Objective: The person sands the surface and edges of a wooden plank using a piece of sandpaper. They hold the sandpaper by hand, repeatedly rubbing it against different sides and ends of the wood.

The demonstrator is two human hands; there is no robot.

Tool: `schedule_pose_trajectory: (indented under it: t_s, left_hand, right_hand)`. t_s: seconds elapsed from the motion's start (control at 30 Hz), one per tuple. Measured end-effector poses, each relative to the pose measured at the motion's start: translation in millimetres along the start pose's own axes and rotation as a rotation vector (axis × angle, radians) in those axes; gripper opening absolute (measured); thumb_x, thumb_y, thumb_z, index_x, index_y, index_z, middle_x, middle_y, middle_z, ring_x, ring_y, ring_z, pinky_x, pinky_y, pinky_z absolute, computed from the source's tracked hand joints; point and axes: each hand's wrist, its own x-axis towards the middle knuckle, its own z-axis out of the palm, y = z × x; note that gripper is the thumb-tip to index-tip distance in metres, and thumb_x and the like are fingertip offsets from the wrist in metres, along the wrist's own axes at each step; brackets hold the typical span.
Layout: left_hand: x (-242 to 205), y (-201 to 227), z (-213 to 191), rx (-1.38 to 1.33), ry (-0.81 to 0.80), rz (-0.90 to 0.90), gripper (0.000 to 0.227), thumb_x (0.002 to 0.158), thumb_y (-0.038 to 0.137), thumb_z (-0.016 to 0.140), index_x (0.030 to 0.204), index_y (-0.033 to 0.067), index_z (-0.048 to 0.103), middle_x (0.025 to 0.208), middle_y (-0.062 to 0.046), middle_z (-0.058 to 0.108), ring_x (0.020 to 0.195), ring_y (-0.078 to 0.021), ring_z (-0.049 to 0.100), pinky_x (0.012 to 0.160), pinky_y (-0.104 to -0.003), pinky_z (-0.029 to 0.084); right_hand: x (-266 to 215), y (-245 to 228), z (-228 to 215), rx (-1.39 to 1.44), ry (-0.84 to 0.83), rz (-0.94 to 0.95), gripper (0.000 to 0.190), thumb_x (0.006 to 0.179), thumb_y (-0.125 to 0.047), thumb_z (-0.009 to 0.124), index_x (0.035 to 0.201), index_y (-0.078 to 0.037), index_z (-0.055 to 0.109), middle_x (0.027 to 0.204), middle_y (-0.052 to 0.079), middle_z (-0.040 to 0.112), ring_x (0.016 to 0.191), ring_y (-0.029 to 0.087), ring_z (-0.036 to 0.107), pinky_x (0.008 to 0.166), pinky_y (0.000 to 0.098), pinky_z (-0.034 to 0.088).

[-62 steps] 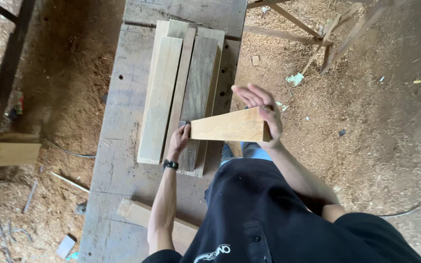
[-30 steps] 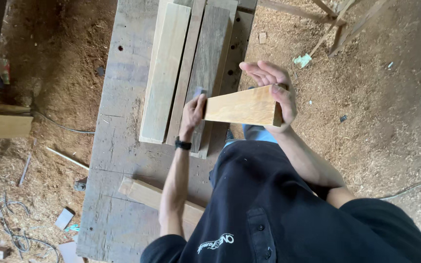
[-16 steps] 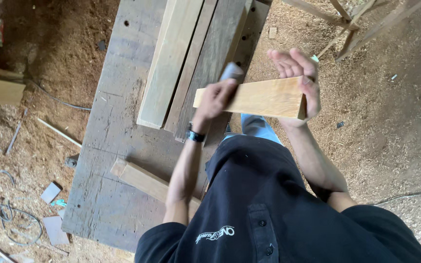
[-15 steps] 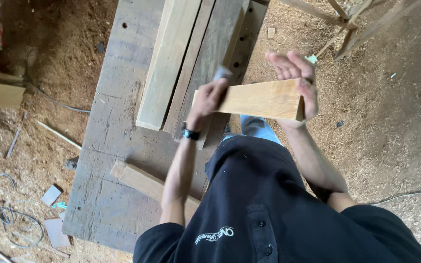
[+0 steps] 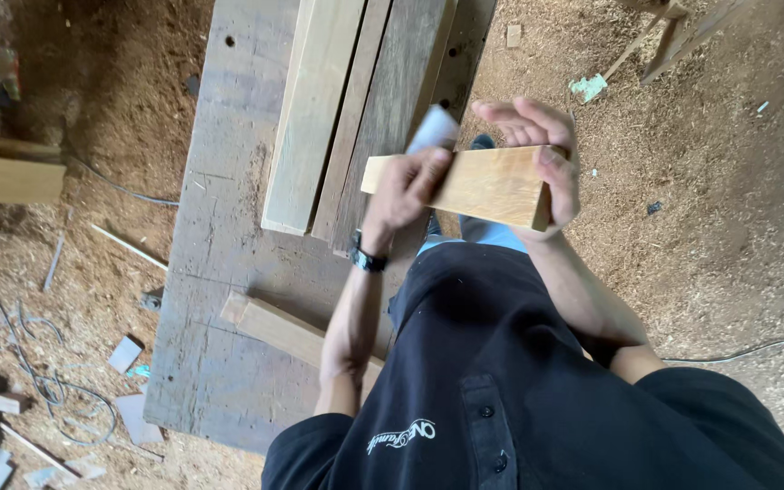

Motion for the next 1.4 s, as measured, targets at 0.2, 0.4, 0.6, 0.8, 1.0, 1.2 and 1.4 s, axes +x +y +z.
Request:
schedule_pose_trajectory:
  t_s: [0.2, 0.4, 0.6, 0.8, 1.0, 1.2, 1.4]
  left_hand:
    - [6, 16, 12, -0.130, 0.004, -0.016, 0.049, 0.109, 0.043, 0.051, 0.100, -0.0009, 0.071, 0.066, 0.003, 0.051, 0.063, -0.0088, 0.042, 0.054, -0.032, 0.037]
    - [45, -136, -47, 0.161, 0.070, -0.156, 0.051, 0.104, 0.047, 0.049, 0.105, 0.0030, 0.073, 0.071, -0.001, 0.069, 0.063, -0.0093, 0.062, 0.058, -0.031, 0.051]
    - [45, -158, -56, 0.198, 0.037, -0.200, 0.054, 0.108, 0.045, 0.047, 0.091, 0.0013, 0.072, 0.065, -0.004, 0.062, 0.057, -0.0125, 0.055, 0.052, -0.033, 0.045]
    - [5, 7, -2, 0.132, -0.025, 0.063, 0.052, 0.111, 0.043, 0.046, 0.085, 0.0015, 0.064, 0.060, -0.007, 0.054, 0.055, -0.0164, 0.051, 0.052, -0.036, 0.043]
    - [8, 15, 5, 0.056, 0.003, 0.056, 0.048, 0.109, 0.044, 0.046, 0.097, 0.0028, 0.067, 0.061, -0.008, 0.052, 0.054, -0.0161, 0.051, 0.053, -0.035, 0.042]
    - [47, -183, -49, 0.228, 0.089, -0.288, 0.052, 0.105, 0.049, 0.046, 0.091, 0.0069, 0.075, 0.069, -0.007, 0.070, 0.059, -0.0129, 0.060, 0.057, -0.033, 0.050]
    - [40, -229, -61, 0.384, 0.128, -0.107, 0.052, 0.112, 0.042, 0.046, 0.093, -0.0002, 0.071, 0.076, -0.020, 0.067, 0.062, -0.0190, 0.061, 0.059, -0.041, 0.048]
  right_hand:
    - [8, 0, -14, 0.004, 0.027, -0.023, 0.046, 0.102, -0.022, 0.047, 0.142, -0.002, 0.055, 0.130, 0.021, 0.067, 0.125, 0.027, 0.066, 0.121, 0.0454, 0.046]
    - [3, -2, -25, -0.008, 0.027, -0.052, 0.047, 0.101, -0.023, 0.047, 0.141, -0.002, 0.056, 0.132, 0.020, 0.068, 0.121, 0.027, 0.067, 0.117, 0.0450, 0.050]
    - [-7, 0, -10, -0.020, 0.014, -0.036, 0.045, 0.100, -0.022, 0.048, 0.140, -0.003, 0.058, 0.121, 0.021, 0.070, 0.118, 0.028, 0.068, 0.121, 0.0425, 0.044]
    - [-8, -2, -3, -0.031, 0.051, 0.014, 0.045, 0.100, -0.023, 0.047, 0.138, -0.002, 0.056, 0.118, 0.023, 0.069, 0.116, 0.030, 0.068, 0.124, 0.0441, 0.043]
    - [-6, -4, -8, 0.016, 0.071, 0.018, 0.046, 0.100, -0.024, 0.047, 0.138, -0.002, 0.057, 0.114, 0.022, 0.070, 0.112, 0.030, 0.069, 0.121, 0.0453, 0.045]
    - [-7, -4, -17, -0.023, 0.046, 0.009, 0.045, 0.098, -0.024, 0.048, 0.136, -0.003, 0.059, 0.111, 0.021, 0.071, 0.107, 0.030, 0.070, 0.118, 0.0455, 0.047]
    - [-5, 3, -2, 0.046, 0.050, 0.025, 0.043, 0.099, -0.025, 0.051, 0.134, -0.002, 0.059, 0.107, 0.021, 0.070, 0.105, 0.030, 0.069, 0.120, 0.0441, 0.045]
